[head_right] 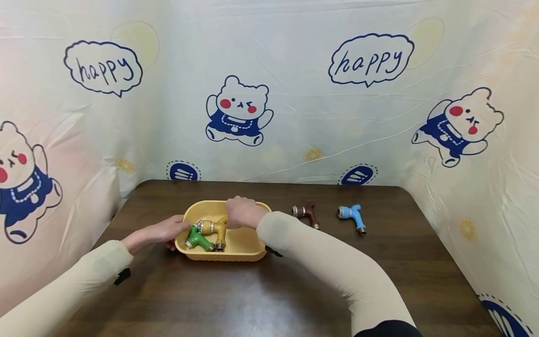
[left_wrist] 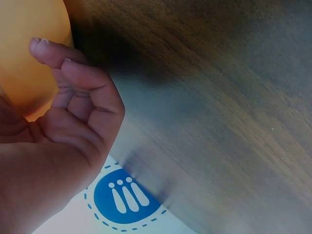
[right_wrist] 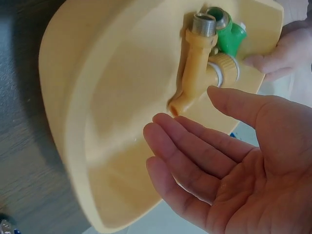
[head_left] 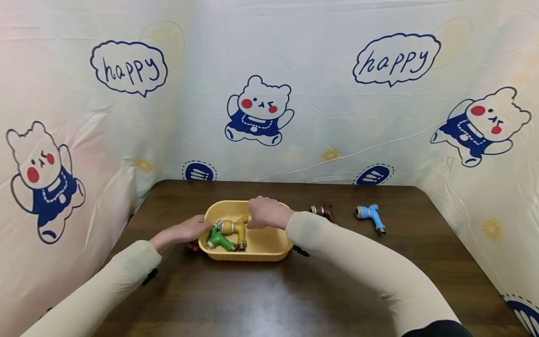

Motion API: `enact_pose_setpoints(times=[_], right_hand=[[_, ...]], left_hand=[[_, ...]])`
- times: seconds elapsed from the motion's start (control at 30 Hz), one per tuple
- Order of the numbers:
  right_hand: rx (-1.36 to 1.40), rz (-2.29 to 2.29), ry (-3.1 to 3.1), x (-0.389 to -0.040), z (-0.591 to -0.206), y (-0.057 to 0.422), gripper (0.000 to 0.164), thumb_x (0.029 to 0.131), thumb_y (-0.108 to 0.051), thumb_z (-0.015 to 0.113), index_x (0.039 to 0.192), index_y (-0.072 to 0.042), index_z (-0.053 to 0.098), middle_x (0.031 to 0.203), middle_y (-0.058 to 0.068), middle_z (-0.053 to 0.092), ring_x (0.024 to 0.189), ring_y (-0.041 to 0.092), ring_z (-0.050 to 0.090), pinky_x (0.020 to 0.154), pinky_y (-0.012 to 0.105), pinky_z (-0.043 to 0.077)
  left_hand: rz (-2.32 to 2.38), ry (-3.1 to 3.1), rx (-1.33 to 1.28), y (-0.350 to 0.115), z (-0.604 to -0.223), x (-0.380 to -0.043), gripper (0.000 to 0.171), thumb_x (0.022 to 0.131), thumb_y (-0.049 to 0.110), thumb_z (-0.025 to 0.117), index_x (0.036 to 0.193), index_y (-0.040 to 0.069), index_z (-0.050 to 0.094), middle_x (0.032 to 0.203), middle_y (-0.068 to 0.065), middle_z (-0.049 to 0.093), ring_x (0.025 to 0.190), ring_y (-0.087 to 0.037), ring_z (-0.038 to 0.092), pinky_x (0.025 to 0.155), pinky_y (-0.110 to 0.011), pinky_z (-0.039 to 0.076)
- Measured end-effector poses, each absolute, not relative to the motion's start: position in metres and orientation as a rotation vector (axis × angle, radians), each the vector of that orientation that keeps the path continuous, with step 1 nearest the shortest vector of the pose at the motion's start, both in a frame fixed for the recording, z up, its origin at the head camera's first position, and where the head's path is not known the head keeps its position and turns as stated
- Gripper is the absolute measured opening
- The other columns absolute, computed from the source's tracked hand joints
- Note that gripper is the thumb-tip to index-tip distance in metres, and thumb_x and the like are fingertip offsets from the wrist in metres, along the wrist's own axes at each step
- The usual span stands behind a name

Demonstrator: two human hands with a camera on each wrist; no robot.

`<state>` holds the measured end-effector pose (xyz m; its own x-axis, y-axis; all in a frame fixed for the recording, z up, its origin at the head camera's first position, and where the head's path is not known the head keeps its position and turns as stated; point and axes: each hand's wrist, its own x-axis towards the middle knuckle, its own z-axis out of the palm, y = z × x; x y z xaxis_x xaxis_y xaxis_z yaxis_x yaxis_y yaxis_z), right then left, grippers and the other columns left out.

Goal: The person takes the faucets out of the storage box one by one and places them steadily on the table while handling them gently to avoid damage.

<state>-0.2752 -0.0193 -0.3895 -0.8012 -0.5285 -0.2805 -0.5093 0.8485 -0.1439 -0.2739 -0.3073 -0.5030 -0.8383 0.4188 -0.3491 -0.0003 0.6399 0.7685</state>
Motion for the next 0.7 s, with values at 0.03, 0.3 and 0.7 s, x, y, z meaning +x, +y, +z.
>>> enact_pose_setpoints(times=[0.03,0.3,0.7], right_hand=[[-0.791,-0.079,2.708,-0.275,-0.391,-0.021,0.027,0.096,-0.034,0.075,0.091,-0.013,0.059,0.076,0.000,0.049,0.062,0.014,0.045,0.054,0.030,0.039],[-0.822,-0.047,2.698,-0.271,-0.398,-0.036,0.032,0.094,-0.036,0.078,0.083,-0.016,0.055,0.074,-0.002,0.047,0.063,0.012,0.043,0.053,0.027,0.037],[-0.867,-0.010,2.715,-0.262,-0.398,-0.055,0.029,0.094,-0.038,0.079,0.088,-0.015,0.063,0.078,-0.003,0.060,0.066,0.011,0.052,0.058,0.028,0.047]], left_hand=[[1.113,2.347,0.302,-0.308,-0.505,-0.275,0.043,0.109,0.024,0.038,0.135,-0.009,0.044,0.073,-0.011,0.070,0.051,-0.022,0.064,0.044,-0.036,0.053],[1.099,2.344,0.335,-0.310,-0.506,-0.278,0.043,0.110,0.024,0.037,0.135,-0.009,0.043,0.074,-0.012,0.071,0.052,-0.023,0.066,0.045,-0.037,0.055],[1.126,2.359,0.401,-0.294,-0.470,-0.255,0.038,0.109,0.023,0.037,0.123,-0.010,0.048,0.069,-0.009,0.068,0.049,-0.019,0.063,0.042,-0.032,0.050]])
